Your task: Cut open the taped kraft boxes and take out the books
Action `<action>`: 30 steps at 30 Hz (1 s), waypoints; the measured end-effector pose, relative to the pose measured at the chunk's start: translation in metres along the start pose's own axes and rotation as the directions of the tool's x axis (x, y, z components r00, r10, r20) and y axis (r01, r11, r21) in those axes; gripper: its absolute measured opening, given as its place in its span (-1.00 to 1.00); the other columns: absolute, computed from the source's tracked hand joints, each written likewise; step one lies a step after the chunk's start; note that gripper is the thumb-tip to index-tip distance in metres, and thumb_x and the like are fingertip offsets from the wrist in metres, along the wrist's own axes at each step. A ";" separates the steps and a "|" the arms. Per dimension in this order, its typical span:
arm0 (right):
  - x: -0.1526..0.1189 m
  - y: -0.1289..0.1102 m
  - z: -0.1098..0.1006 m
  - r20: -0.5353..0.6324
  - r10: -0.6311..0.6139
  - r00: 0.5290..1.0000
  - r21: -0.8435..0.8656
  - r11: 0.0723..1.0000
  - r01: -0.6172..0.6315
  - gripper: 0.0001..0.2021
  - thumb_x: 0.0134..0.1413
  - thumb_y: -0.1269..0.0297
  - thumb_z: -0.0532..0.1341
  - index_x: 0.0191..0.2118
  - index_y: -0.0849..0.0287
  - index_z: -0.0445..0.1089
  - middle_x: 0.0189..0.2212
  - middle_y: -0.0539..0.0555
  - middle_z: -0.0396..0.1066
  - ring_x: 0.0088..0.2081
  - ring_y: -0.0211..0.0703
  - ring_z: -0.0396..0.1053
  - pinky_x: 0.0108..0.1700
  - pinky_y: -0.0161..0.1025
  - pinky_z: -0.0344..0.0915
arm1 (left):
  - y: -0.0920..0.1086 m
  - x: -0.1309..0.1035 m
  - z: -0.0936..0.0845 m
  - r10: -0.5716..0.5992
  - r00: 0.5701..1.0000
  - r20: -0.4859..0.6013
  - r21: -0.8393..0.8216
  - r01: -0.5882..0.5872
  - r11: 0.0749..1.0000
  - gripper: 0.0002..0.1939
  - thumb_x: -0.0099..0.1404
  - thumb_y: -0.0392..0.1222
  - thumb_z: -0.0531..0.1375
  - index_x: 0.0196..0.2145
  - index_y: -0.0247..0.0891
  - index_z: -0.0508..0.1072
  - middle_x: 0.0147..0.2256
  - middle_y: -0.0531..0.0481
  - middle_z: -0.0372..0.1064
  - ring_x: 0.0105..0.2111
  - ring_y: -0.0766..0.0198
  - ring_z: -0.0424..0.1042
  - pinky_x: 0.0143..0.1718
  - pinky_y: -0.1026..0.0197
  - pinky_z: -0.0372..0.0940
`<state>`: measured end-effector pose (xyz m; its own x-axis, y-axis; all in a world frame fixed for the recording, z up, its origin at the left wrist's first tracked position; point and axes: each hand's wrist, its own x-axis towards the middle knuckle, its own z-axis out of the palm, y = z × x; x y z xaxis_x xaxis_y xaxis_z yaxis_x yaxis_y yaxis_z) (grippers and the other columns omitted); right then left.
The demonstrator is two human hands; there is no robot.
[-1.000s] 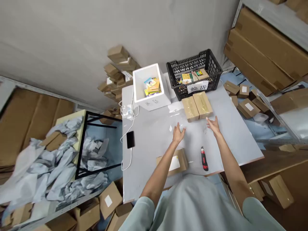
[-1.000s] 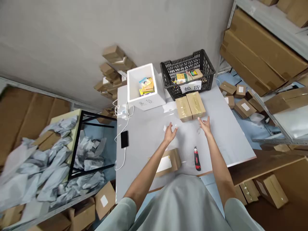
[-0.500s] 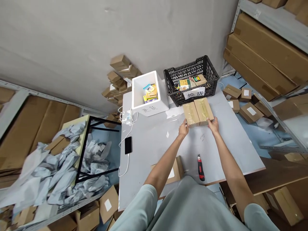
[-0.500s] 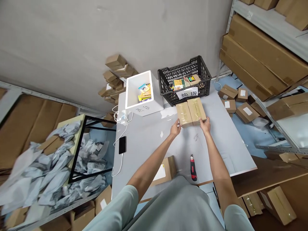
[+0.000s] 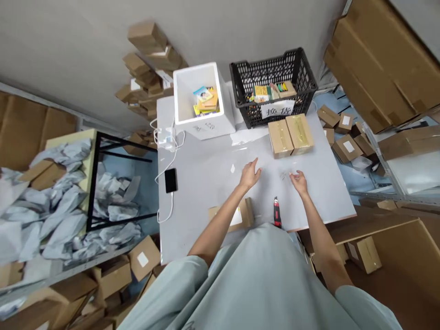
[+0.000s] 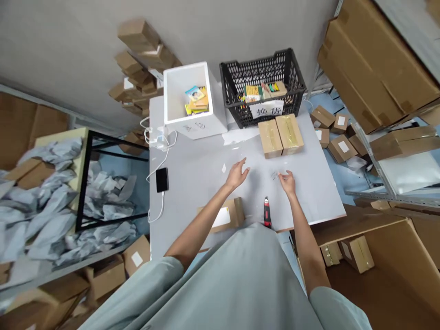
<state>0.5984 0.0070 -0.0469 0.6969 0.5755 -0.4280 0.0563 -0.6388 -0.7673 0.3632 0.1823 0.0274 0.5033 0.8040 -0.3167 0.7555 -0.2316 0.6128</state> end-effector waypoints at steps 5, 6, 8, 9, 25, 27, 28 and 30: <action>-0.117 0.062 0.028 0.065 0.143 0.988 -0.241 0.963 -0.124 -0.37 0.11 -0.21 0.44 0.11 0.17 0.48 -0.13 0.21 0.69 -0.01 0.21 0.65 0.17 0.08 0.52 | -0.109 -0.136 -0.023 0.049 0.968 -0.247 0.084 -0.029 0.996 -0.35 0.61 0.08 0.13 0.48 -0.32 0.37 0.39 -0.45 0.41 0.48 -0.33 0.30 0.56 -0.41 0.14; -0.134 0.069 0.033 0.062 0.162 0.985 -0.283 0.949 -0.138 -0.39 0.12 -0.20 0.43 0.10 0.15 0.47 -0.12 0.20 0.69 0.00 0.21 0.64 0.17 0.09 0.51 | -0.129 -0.161 -0.027 0.006 0.957 -0.291 0.073 0.016 0.997 -0.32 0.61 0.13 0.12 0.48 -0.32 0.36 0.41 -0.46 0.38 0.51 -0.36 0.26 0.57 -0.44 0.11; -0.160 0.075 0.041 0.048 0.181 0.982 -0.357 0.921 -0.153 -0.40 0.12 -0.19 0.44 0.10 0.13 0.45 -0.06 0.20 0.67 0.05 0.23 0.62 0.18 0.09 0.49 | -0.163 -0.208 -0.032 -0.088 0.926 -0.367 0.027 0.105 0.994 -0.25 0.60 0.24 0.10 0.50 -0.31 0.32 0.44 -0.48 0.32 0.55 -0.38 0.18 0.58 -0.49 0.07; -0.169 0.076 0.044 0.041 0.182 0.982 -0.390 0.908 -0.152 -0.41 0.11 -0.17 0.45 0.09 0.13 0.45 -0.01 0.23 0.66 0.07 0.24 0.60 0.19 0.08 0.48 | -0.177 -0.227 -0.033 -0.128 0.912 -0.390 -0.002 0.139 0.990 -0.21 0.59 0.29 0.10 0.52 -0.32 0.29 0.46 -0.50 0.29 0.56 -0.39 0.16 0.58 -0.50 0.05; -0.183 0.001 0.089 0.116 0.021 0.993 -0.459 0.888 0.035 -0.88 0.16 0.21 0.24 -0.20 0.09 0.45 -0.23 0.04 0.53 -0.24 -0.10 0.42 -0.08 -0.18 0.42 | -0.247 -0.273 -0.025 -0.270 0.963 0.028 -0.539 0.242 0.807 -0.08 0.56 0.45 0.11 0.59 -0.24 0.23 0.56 -0.40 0.21 0.57 -0.17 0.24 0.56 -0.23 0.19; -0.189 -0.014 0.098 0.172 0.046 0.984 -0.372 0.928 0.022 -0.79 0.19 0.18 0.19 -0.13 0.09 0.49 -0.22 0.03 0.58 -0.36 -0.18 0.38 -0.24 -0.23 0.41 | -0.247 -0.257 -0.022 -0.292 0.949 0.121 -0.582 0.306 0.753 -0.10 0.59 0.41 0.08 0.57 -0.33 0.26 0.53 -0.44 0.26 0.55 -0.16 0.30 0.55 -0.15 0.21; -0.191 -0.021 0.102 0.212 0.077 0.974 -0.294 0.956 -0.012 -0.74 0.18 0.16 0.18 -0.09 0.10 0.51 -0.20 0.04 0.60 -0.42 -0.21 0.35 -0.32 -0.25 0.37 | -0.247 -0.250 -0.021 -0.295 0.943 0.153 -0.590 0.327 0.738 -0.10 0.61 0.39 0.07 0.56 -0.37 0.27 0.52 -0.46 0.28 0.54 -0.16 0.31 0.55 -0.12 0.20; -0.196 -0.034 0.105 0.292 0.135 0.947 -0.115 0.988 -0.105 -0.70 0.10 0.15 0.23 -0.08 0.12 0.53 -0.17 0.08 0.63 -0.51 -0.28 0.28 -0.46 -0.27 0.28 | -0.244 -0.240 -0.021 -0.282 0.942 0.184 -0.606 0.334 0.722 -0.10 0.62 0.39 0.06 0.56 -0.39 0.28 0.48 -0.46 0.34 0.52 -0.17 0.34 0.55 -0.11 0.19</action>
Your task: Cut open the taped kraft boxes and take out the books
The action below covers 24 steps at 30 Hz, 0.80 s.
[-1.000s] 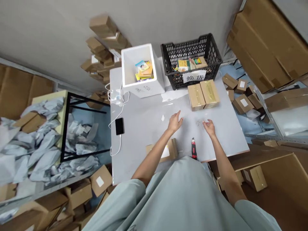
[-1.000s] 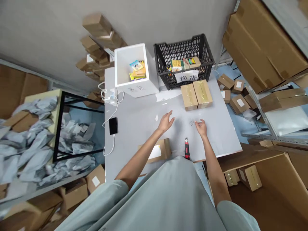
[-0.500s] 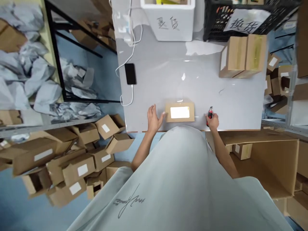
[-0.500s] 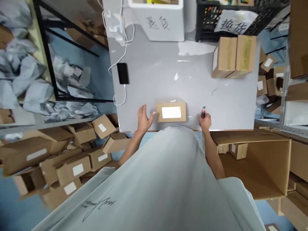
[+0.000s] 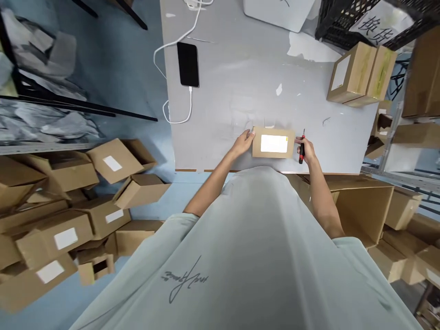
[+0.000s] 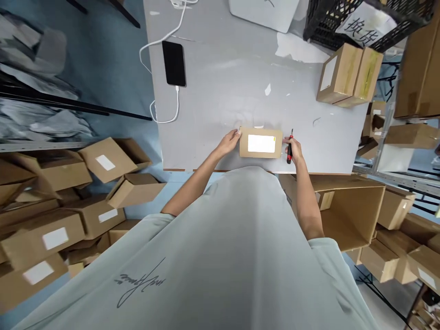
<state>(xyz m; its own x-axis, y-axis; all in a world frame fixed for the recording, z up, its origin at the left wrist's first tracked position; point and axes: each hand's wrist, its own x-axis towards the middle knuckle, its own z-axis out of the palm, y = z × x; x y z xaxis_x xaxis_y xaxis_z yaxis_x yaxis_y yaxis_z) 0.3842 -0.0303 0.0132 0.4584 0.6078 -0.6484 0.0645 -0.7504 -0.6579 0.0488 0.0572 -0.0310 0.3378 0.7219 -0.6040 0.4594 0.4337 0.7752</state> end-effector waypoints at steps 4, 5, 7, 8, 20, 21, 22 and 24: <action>-0.018 -0.016 -0.001 0.012 -0.021 1.000 0.141 0.990 0.019 -0.71 -0.01 0.18 0.29 -0.14 0.13 0.55 -0.17 0.10 0.66 -0.58 -0.34 0.24 -0.58 -0.30 0.16 | 0.007 -0.004 0.000 0.075 0.996 -0.047 -0.074 -0.078 0.994 -0.10 0.59 0.46 0.12 0.56 -0.27 0.28 0.38 -0.40 0.48 0.41 -0.18 0.48 0.49 -0.15 0.30; -0.025 -0.018 -0.002 -0.001 -0.040 0.999 0.137 0.990 0.039 -0.71 -0.01 0.17 0.29 -0.15 0.12 0.54 -0.17 0.09 0.66 -0.58 -0.34 0.24 -0.59 -0.30 0.15 | 0.007 -0.008 0.001 0.095 0.992 -0.081 -0.096 -0.102 0.990 -0.10 0.58 0.47 0.14 0.56 -0.25 0.29 0.38 -0.39 0.47 0.38 -0.17 0.51 0.46 -0.14 0.34; -0.039 -0.017 -0.002 -0.009 -0.076 0.997 0.133 0.988 0.077 -0.70 -0.01 0.12 0.29 -0.14 0.10 0.53 -0.15 0.07 0.66 -0.59 -0.36 0.24 -0.57 -0.30 0.18 | 0.003 -0.016 0.002 0.137 0.981 -0.137 -0.139 -0.156 0.978 -0.10 0.55 0.46 0.22 0.54 -0.21 0.30 0.41 -0.40 0.41 0.34 -0.15 0.53 0.37 -0.12 0.45; -0.047 -0.016 -0.001 -0.010 -0.092 0.996 0.130 0.987 0.093 -0.68 -0.01 0.09 0.29 -0.13 0.09 0.52 -0.12 0.07 0.66 -0.59 -0.36 0.24 -0.55 -0.29 0.20 | -0.001 -0.020 0.003 0.165 0.975 -0.152 -0.155 -0.188 0.970 -0.11 0.53 0.43 0.27 0.53 -0.20 0.31 0.42 -0.40 0.38 0.34 -0.14 0.52 0.34 -0.10 0.49; -0.079 -0.011 0.009 -0.051 -0.107 0.993 -0.174 0.980 0.097 -0.48 0.06 -0.22 0.21 0.01 0.04 0.40 -0.18 0.04 0.51 -0.54 -0.27 0.18 -0.42 -0.18 0.21 | -0.051 -0.060 0.014 0.338 0.938 -0.076 -0.075 -0.344 0.936 0.10 0.46 0.18 0.36 0.71 0.00 -0.13 0.46 -0.30 0.25 0.39 -0.12 0.41 0.38 -0.18 0.47; -0.079 -0.015 0.007 -0.066 -0.133 0.989 -0.187 0.975 0.119 -0.47 0.09 -0.25 0.23 0.02 0.02 0.37 -0.23 0.01 0.46 -0.53 -0.26 0.16 -0.43 -0.18 0.18 | -0.050 -0.062 0.011 0.364 0.929 -0.072 -0.047 -0.367 0.929 0.07 0.47 0.22 0.35 0.70 0.02 -0.10 0.49 -0.29 0.21 0.43 -0.14 0.37 0.43 -0.20 0.43; -0.079 -0.019 0.004 -0.067 -0.158 0.985 -0.202 0.969 0.142 -0.46 0.12 -0.29 0.25 0.03 0.00 0.34 -0.29 -0.04 0.40 -0.53 -0.25 0.14 -0.44 -0.19 0.16 | -0.048 -0.062 0.007 0.393 0.917 -0.069 -0.018 -0.395 0.918 0.03 0.49 0.26 0.34 0.69 0.02 -0.03 0.52 -0.28 0.18 0.48 -0.17 0.32 0.48 -0.23 0.36; -0.081 -0.030 0.001 -0.009 -0.197 0.980 -0.250 0.950 0.188 -0.44 0.19 -0.37 0.28 0.02 -0.03 0.29 -0.39 -0.11 0.27 -0.53 -0.22 0.14 -0.44 -0.19 0.15 | -0.045 -0.060 0.000 0.453 0.890 -0.057 0.031 -0.452 0.892 -0.08 0.51 0.35 0.30 0.63 -0.01 0.16 0.57 -0.28 0.10 0.56 -0.23 0.19 0.58 -0.28 0.20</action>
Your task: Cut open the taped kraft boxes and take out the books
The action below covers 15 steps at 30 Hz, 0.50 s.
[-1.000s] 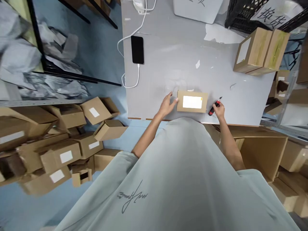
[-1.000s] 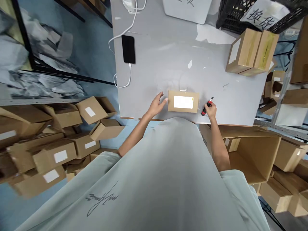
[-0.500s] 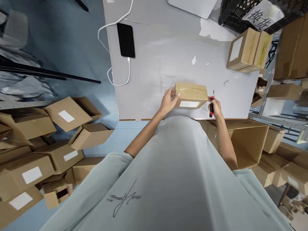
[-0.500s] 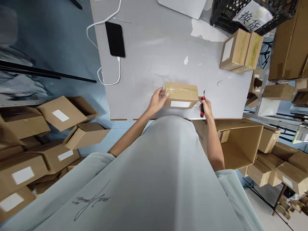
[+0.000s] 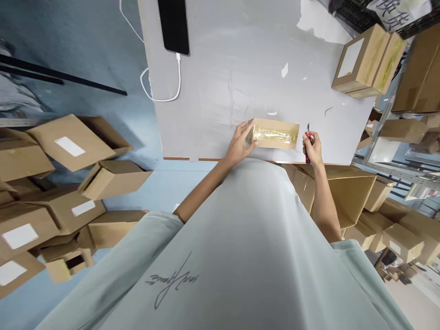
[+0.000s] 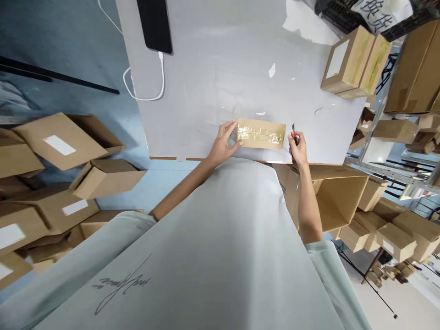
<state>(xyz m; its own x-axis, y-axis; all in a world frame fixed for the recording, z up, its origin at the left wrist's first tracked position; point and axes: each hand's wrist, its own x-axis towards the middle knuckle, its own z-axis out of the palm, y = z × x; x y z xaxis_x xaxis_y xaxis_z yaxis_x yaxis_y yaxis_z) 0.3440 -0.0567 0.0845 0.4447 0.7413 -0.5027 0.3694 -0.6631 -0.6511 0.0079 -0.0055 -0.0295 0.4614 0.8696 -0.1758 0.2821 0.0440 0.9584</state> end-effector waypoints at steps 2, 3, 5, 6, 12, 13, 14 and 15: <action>-0.002 -0.014 -0.002 0.123 -0.066 0.990 -0.086 0.993 0.077 -0.41 0.26 -0.47 0.26 -0.01 -0.04 0.30 -0.44 -0.13 0.22 -0.51 -0.19 0.18 -0.40 -0.19 0.19 | -0.002 0.006 -0.006 0.042 0.999 0.024 0.016 -0.042 0.999 -0.15 0.52 0.42 0.25 0.56 -0.05 0.31 0.59 -0.29 0.05 0.59 -0.26 0.13 0.62 -0.31 0.10; -0.003 -0.023 -0.001 0.200 -0.101 0.975 -0.140 0.981 0.131 -0.40 0.29 -0.50 0.23 -0.02 -0.03 0.33 -0.44 -0.12 0.24 -0.49 -0.18 0.21 -0.37 -0.18 0.21 | -0.004 0.010 -0.008 0.049 0.998 0.040 0.015 -0.050 0.999 -0.16 0.52 0.45 0.23 0.53 -0.07 0.36 0.59 -0.30 0.05 0.60 -0.27 0.12 0.62 -0.33 0.09; -0.006 -0.042 0.005 0.341 -0.158 0.927 -0.254 0.933 0.253 -0.37 0.36 -0.53 0.16 -0.03 0.01 0.40 -0.40 -0.07 0.32 -0.43 -0.15 0.26 -0.30 -0.17 0.23 | -0.009 0.015 -0.011 0.049 0.996 0.074 0.004 -0.050 0.999 -0.13 0.50 0.50 0.23 0.51 -0.09 0.39 0.59 -0.33 0.05 0.61 -0.28 0.11 0.61 -0.33 0.11; -0.007 -0.052 0.010 0.402 -0.175 0.899 -0.306 0.900 0.312 -0.36 0.39 -0.52 0.14 -0.04 0.03 0.44 -0.38 -0.04 0.36 -0.39 -0.13 0.28 -0.27 -0.17 0.22 | -0.011 0.017 -0.013 0.045 0.995 0.091 -0.004 -0.045 0.999 -0.11 0.49 0.51 0.23 0.52 -0.09 0.39 0.59 -0.34 0.07 0.61 -0.29 0.11 0.60 -0.33 0.12; -0.002 -0.098 0.049 0.686 -0.140 0.714 -0.393 0.754 0.526 -0.36 0.51 -0.39 0.08 -0.09 0.13 0.56 -0.37 0.03 0.48 -0.37 -0.11 0.30 -0.23 -0.18 0.14 | -0.010 0.018 -0.019 0.041 0.984 0.171 -0.081 -0.027 0.996 -0.10 0.49 0.51 0.24 0.56 -0.02 0.33 0.56 -0.26 0.16 0.61 -0.20 0.13 0.60 -0.24 0.17; 0.001 -0.102 0.055 0.714 -0.132 0.688 -0.386 0.746 0.543 -0.37 0.52 -0.37 0.08 -0.10 0.13 0.57 -0.37 0.03 0.48 -0.37 -0.12 0.30 -0.24 -0.19 0.13 | -0.010 0.017 -0.019 0.041 0.984 0.174 -0.098 -0.024 0.995 -0.09 0.49 0.51 0.24 0.57 -0.02 0.33 0.56 -0.26 0.17 0.61 -0.20 0.13 0.60 -0.23 0.16; 0.003 -0.105 0.059 0.735 -0.125 0.666 -0.379 0.739 0.557 -0.38 0.52 -0.36 0.09 -0.11 0.13 0.58 -0.38 0.02 0.47 -0.38 -0.13 0.29 -0.24 -0.19 0.12 | -0.009 0.016 -0.018 0.039 0.984 0.173 -0.115 -0.019 0.993 -0.09 0.48 0.51 0.25 0.56 -0.02 0.33 0.56 -0.25 0.17 0.61 -0.20 0.13 0.60 -0.23 0.16; 0.006 -0.107 0.062 0.753 -0.117 0.648 -0.373 0.735 0.566 -0.39 0.53 -0.34 0.09 -0.12 0.13 0.58 -0.40 0.01 0.46 -0.39 -0.14 0.28 -0.24 -0.20 0.12 | -0.009 0.016 -0.018 0.034 0.985 0.169 -0.130 -0.012 0.992 -0.09 0.47 0.50 0.27 0.56 -0.02 0.34 0.56 -0.25 0.18 0.60 -0.21 0.13 0.60 -0.23 0.16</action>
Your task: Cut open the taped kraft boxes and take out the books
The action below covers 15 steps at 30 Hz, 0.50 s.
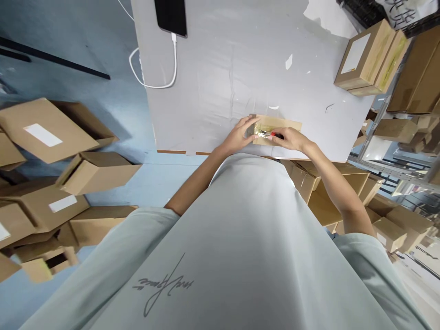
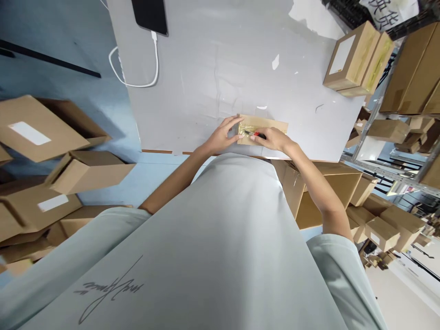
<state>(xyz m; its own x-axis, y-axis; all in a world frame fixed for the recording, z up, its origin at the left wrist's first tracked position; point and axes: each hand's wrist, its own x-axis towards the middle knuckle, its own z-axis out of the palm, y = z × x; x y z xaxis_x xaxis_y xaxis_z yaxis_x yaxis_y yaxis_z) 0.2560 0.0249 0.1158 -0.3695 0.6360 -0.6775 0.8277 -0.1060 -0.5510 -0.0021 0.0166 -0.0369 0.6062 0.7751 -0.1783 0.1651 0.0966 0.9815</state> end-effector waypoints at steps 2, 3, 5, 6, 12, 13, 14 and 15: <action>0.007 -0.001 -0.002 0.037 -0.013 0.999 -0.004 1.000 0.013 -0.40 0.54 -0.32 0.10 -0.12 0.14 0.59 -0.42 0.00 0.45 -0.40 -0.16 0.25 -0.25 -0.20 0.11 | -0.001 0.000 0.002 -0.008 1.000 -0.012 -0.023 0.008 1.000 -0.12 0.47 0.46 0.30 0.56 0.02 0.35 0.55 -0.22 0.20 0.59 -0.22 0.16 0.60 -0.24 0.17; 0.009 -0.001 -0.002 0.050 -0.015 0.999 -0.006 1.000 0.015 -0.41 0.54 -0.30 0.11 -0.12 0.14 0.60 -0.42 -0.01 0.45 -0.40 -0.17 0.25 -0.25 -0.21 0.11 | -0.001 0.000 0.002 -0.006 1.000 -0.015 -0.028 0.006 1.000 -0.14 0.47 0.44 0.31 0.56 0.04 0.35 0.55 -0.20 0.22 0.59 -0.22 0.17 0.60 -0.24 0.17; 0.013 -0.002 -0.003 0.071 -0.011 0.997 -0.011 1.000 0.012 -0.43 0.55 -0.28 0.12 -0.10 0.15 0.61 -0.42 -0.02 0.45 -0.41 -0.19 0.24 -0.25 -0.22 0.11 | -0.003 0.000 0.003 0.011 1.000 -0.015 -0.028 -0.012 1.000 -0.16 0.49 0.39 0.31 0.56 0.05 0.34 0.54 -0.17 0.24 0.57 -0.20 0.20 0.60 -0.23 0.17; 0.015 -0.003 -0.004 0.081 -0.008 0.997 -0.014 1.000 0.009 -0.44 0.55 -0.27 0.13 -0.09 0.15 0.61 -0.42 -0.03 0.44 -0.41 -0.20 0.23 -0.26 -0.22 0.10 | -0.004 0.000 0.004 0.024 1.000 -0.013 -0.026 -0.025 0.999 -0.16 0.50 0.38 0.31 0.57 0.04 0.33 0.53 -0.17 0.25 0.57 -0.19 0.21 0.60 -0.22 0.16; 0.024 -0.005 -0.001 0.097 -0.018 0.995 -0.032 0.999 0.021 -0.44 0.54 -0.26 0.13 -0.13 0.16 0.60 -0.40 -0.01 0.47 -0.40 -0.20 0.24 -0.26 -0.23 0.10 | -0.009 0.002 0.004 0.034 0.999 -0.012 -0.034 -0.034 0.999 -0.17 0.51 0.34 0.32 0.58 0.06 0.32 0.53 -0.15 0.26 0.57 -0.18 0.21 0.59 -0.22 0.19; 0.025 -0.005 -0.001 0.096 -0.024 0.995 -0.038 0.999 0.028 -0.43 0.54 -0.27 0.12 -0.13 0.16 0.59 -0.40 -0.01 0.47 -0.39 -0.19 0.25 -0.26 -0.23 0.11 | -0.010 0.002 0.004 0.032 0.999 -0.013 -0.037 -0.033 0.999 -0.18 0.50 0.33 0.33 0.58 0.07 0.32 0.53 -0.15 0.26 0.58 -0.19 0.20 0.59 -0.22 0.19; 0.026 -0.005 -0.001 0.097 -0.029 0.995 -0.042 0.999 0.034 -0.42 0.55 -0.28 0.11 -0.14 0.15 0.59 -0.39 -0.01 0.47 -0.38 -0.19 0.25 -0.26 -0.23 0.11 | -0.010 0.002 0.004 0.033 0.999 -0.014 -0.040 -0.034 0.999 -0.18 0.51 0.33 0.33 0.58 0.07 0.32 0.53 -0.15 0.25 0.58 -0.19 0.19 0.59 -0.23 0.19; 0.027 -0.004 -0.001 0.098 -0.034 0.995 -0.046 0.998 0.038 -0.41 0.55 -0.29 0.10 -0.14 0.15 0.58 -0.39 -0.01 0.48 -0.38 -0.18 0.26 -0.25 -0.23 0.12 | -0.010 0.002 0.004 0.035 0.999 -0.014 -0.043 -0.036 0.998 -0.18 0.51 0.32 0.33 0.58 0.07 0.32 0.53 -0.15 0.25 0.58 -0.19 0.18 0.59 -0.23 0.19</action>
<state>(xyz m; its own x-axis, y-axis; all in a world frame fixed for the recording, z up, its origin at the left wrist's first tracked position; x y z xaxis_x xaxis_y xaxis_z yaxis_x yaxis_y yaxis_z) 0.2432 0.0434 0.1007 -0.4368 0.5610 -0.7032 0.8315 -0.0464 -0.5536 0.0005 0.0143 -0.0471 0.6006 0.7868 -0.1424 0.1095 0.0954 0.9894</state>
